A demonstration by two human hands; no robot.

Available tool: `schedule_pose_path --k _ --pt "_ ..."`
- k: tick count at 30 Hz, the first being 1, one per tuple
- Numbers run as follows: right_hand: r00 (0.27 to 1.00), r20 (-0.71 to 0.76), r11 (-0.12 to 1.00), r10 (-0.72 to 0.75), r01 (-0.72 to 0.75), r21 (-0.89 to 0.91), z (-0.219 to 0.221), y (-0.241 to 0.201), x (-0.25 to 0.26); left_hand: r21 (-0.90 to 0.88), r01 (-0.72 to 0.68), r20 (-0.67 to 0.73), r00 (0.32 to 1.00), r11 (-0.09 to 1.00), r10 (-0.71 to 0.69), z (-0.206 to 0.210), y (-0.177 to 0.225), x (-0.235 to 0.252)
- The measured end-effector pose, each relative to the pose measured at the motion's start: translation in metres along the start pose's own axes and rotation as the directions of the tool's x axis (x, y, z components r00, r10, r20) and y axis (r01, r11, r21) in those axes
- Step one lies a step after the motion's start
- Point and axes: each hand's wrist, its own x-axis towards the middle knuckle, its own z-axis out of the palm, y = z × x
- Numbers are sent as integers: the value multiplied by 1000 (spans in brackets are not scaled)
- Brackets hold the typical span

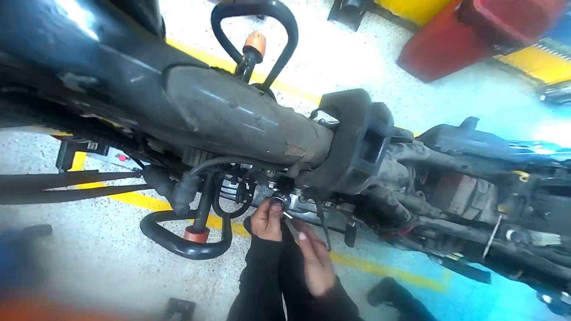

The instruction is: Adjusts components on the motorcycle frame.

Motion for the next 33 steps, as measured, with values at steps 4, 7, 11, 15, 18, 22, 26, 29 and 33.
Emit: schedule_pose_path --k 4,7,11,15,18,22,26,29,33 --pt "966 74 776 247 -243 582 41 -10 42 49 -43 40 998 998 41 -11 10 -3" --pt "948 317 451 -16 -276 848 55 -5 64 75 -70 28 997 995 68 -18 22 -8" --pt "879 476 277 3 -458 845 52 -7 71 104 -98 41 995 990 94 -35 43 -33" --pt "856 516 229 -36 -496 838 48 -3 72 41 -134 138 982 990 127 -57 53 -74" --pt "887 452 113 -91 -442 890 56 -5 74 55 -83 178 981 995 72 -70 51 -101" --pt "901 385 -25 -199 -397 917 65 -3 79 6 29 174 984 1000 -30 -80 46 -130" --pt "908 315 -131 -277 -360 924 68 -4 86 0 84 144 986 996 -83 -85 40 -146" --pt "927 304 -79 -219 -328 941 66 -8 84 27 106 134 985 994 -109 -88 38 -151" --pt "933 359 -4 19 -359 933 58 -19 77 3 107 136 985 994 -107 -90 35 -153"
